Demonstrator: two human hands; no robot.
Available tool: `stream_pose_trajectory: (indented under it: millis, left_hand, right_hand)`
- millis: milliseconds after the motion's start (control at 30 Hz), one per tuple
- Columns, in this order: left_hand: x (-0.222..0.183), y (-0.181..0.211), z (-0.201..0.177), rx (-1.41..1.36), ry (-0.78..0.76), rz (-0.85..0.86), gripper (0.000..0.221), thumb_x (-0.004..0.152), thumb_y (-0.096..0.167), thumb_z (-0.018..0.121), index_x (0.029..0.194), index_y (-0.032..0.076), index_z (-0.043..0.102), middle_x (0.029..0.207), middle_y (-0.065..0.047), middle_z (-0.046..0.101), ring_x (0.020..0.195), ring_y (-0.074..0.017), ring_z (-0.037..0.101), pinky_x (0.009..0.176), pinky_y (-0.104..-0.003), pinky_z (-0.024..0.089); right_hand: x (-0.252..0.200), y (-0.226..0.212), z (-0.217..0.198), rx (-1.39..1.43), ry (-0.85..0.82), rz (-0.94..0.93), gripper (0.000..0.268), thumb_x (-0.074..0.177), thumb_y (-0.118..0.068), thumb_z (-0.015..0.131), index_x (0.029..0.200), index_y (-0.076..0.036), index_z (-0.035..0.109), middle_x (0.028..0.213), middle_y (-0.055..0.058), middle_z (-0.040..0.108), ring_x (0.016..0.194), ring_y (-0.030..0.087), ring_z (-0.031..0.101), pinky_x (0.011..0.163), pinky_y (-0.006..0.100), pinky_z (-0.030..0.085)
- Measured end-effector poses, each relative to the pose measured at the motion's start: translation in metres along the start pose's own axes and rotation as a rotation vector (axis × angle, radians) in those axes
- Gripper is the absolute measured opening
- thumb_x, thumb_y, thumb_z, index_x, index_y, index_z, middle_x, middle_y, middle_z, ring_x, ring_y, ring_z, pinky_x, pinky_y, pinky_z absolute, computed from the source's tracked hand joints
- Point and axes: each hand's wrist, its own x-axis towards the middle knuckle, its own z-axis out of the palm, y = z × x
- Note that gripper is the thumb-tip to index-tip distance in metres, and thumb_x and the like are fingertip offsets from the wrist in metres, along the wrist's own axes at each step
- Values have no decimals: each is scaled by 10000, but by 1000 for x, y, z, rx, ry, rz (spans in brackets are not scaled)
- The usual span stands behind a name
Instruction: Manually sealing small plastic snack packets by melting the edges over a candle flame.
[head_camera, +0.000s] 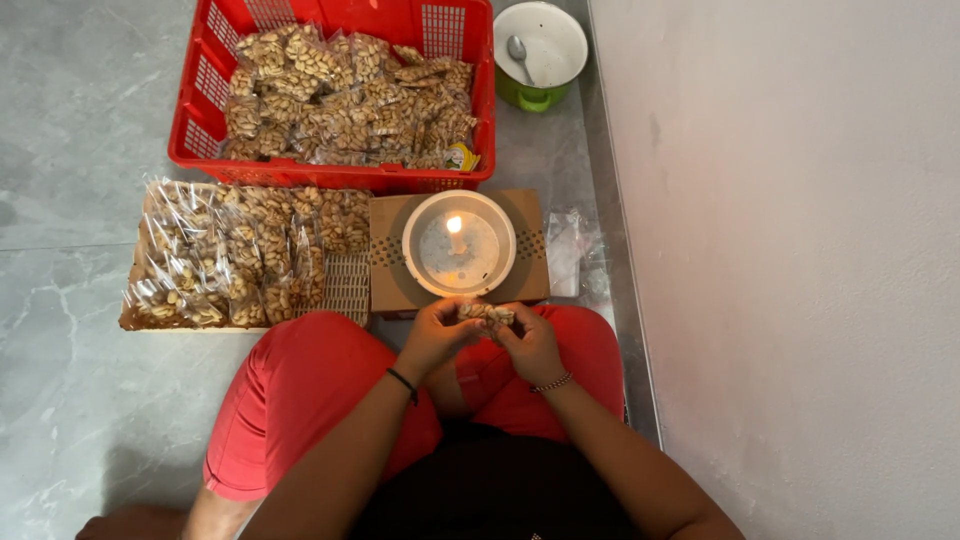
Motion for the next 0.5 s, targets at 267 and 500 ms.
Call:
stream_pose_trajectory:
  millis: [267, 500]
  left_hand:
    - [5, -12, -15, 1, -53, -54, 206, 827, -61, 800, 1015, -92, 722, 764, -225, 722, 634, -275, 752, 541, -398, 656]
    - [-13, 134, -61, 769, 41, -104, 426, 820, 193, 824, 1167, -34, 728, 1065, -323, 723, 1007, -467, 714, 790, -521, 605]
  right_hand:
    - [-4, -7, -2, 32, -59, -22, 59, 921, -91, 723, 905, -34, 728, 633, 101, 700, 619, 179, 680, 614, 328, 592]
    - [0, 6, 5, 89, -117, 120, 424, 976, -280, 628, 1342, -67, 645, 1037, 169, 748, 874, 206, 706, 751, 325, 585]
